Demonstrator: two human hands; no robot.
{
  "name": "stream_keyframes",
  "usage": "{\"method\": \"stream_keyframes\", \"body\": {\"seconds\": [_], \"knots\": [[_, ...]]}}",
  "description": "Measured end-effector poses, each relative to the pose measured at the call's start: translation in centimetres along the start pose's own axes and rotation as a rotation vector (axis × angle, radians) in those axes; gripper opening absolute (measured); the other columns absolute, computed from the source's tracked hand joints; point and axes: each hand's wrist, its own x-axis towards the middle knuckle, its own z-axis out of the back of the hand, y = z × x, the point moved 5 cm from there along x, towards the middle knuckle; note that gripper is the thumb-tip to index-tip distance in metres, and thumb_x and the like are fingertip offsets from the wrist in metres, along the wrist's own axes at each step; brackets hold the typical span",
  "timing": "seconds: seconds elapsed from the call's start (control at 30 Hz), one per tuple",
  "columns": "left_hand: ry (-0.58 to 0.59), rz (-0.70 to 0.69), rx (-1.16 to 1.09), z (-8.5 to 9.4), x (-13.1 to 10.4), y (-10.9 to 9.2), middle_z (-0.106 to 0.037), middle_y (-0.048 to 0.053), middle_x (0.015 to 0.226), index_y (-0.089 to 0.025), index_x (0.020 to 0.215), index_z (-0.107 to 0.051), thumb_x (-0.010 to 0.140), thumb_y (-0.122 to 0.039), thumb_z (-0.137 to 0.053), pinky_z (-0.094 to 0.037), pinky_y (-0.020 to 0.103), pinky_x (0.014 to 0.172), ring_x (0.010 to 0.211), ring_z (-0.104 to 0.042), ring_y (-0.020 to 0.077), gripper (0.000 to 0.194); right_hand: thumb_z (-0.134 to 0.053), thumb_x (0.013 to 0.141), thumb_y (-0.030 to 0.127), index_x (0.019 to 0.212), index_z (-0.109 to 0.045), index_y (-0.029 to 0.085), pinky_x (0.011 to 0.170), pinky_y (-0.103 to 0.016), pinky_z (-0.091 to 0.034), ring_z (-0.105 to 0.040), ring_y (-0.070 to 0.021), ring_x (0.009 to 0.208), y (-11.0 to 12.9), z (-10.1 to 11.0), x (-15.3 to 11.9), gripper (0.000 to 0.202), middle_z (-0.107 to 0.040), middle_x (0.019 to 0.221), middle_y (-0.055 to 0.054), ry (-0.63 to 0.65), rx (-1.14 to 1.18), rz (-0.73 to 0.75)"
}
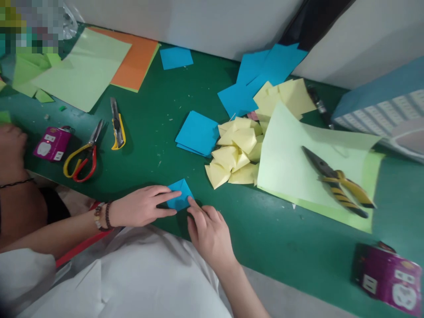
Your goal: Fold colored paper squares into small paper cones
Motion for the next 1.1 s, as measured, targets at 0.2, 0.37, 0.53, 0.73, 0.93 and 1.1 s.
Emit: {"method": "stream_keyframes", "body": {"seconds": [0.2, 0.37, 0.53, 0.73, 0.93, 1.1], "knots": [[0.025, 0.008, 0.003, 0.0, 0.1, -0.1, -0.044, 0.015, 0.145, -0.023, 0.116, -0.065, 0.09, -0.015, -0.051, -0.047, 0.044, 0.098, 0.121, -0.048, 0.0287, 0.031, -0.048, 0.093, 0.026, 0.095, -0.048, 0.024, 0.059, -0.028, -0.052, -0.064, -0.014, 0.067, -1.8, 1.0, -0.8, 0.002, -0.072, 0.109, -0.009, -0.167, 0.393, -0.48], [0.03, 0.017, -0.007, -0.1, 0.1, -0.1, -0.045, 0.014, 0.143, -0.024, 0.118, -0.065, 0.089, -0.016, -0.053, -0.046, 0.044, 0.099, 0.122, -0.047, 0.0277, 0.032, -0.047, 0.093, 0.03, 0.096, -0.047, 0.024, 0.059, -0.024, -0.052, -0.067, -0.0141, 0.071, -2.1, 0.4, -0.8, 0.007, -0.075, 0.101, -0.007, -0.062, 0.49, -0.569], [0.011, 0.015, -0.02, 0.0, 0.1, 0.0, -0.043, 0.014, 0.145, -0.024, 0.117, -0.065, 0.086, -0.013, -0.055, -0.046, 0.045, 0.1, 0.123, -0.046, 0.0289, 0.034, -0.05, 0.091, 0.035, 0.096, -0.056, 0.023, 0.056, -0.024, -0.05, -0.062, -0.0125, 0.061, -2.8, 1.0, -0.2, 0.014, -0.074, 0.095, -0.006, -0.102, 0.36, -0.562], [-0.031, 0.027, -0.017, -0.1, 0.0, -0.2, -0.047, 0.012, 0.141, -0.022, 0.118, -0.065, 0.083, -0.013, -0.056, -0.045, 0.046, 0.1, 0.123, -0.046, 0.0295, 0.037, -0.047, 0.094, 0.038, 0.108, -0.063, 0.02, 0.059, -0.029, -0.048, -0.062, -0.016, 0.064, -1.6, 0.5, 3.2, 0.029, -0.07, 0.089, -0.007, -0.088, 0.023, -0.381], [-0.077, 0.041, -0.034, -0.6, -0.4, -0.6, -0.05, 0.014, 0.139, -0.022, 0.116, -0.066, 0.082, -0.015, -0.06, -0.046, 0.047, 0.099, 0.122, -0.047, 0.0296, 0.035, -0.05, 0.089, 0.041, 0.093, -0.067, 0.021, 0.054, -0.027, -0.043, -0.061, -0.0165, 0.058, -2.2, -0.4, 5.1, 0.025, -0.068, 0.071, -0.003, 0.019, 0.118, -0.443], [-0.256, 0.05, -0.161, 0.6, -0.4, -0.5, -0.056, 0.011, 0.132, -0.024, 0.115, -0.066, 0.085, -0.018, -0.058, -0.042, 0.048, 0.104, 0.121, -0.048, 0.0265, 0.031, -0.055, 0.083, 0.042, 0.078, -0.066, 0.023, 0.053, -0.026, -0.044, -0.059, -0.0143, 0.056, -2.9, 0.2, 6.1, 0.023, -0.066, 0.068, -0.001, 0.081, 0.257, -0.462]]}}
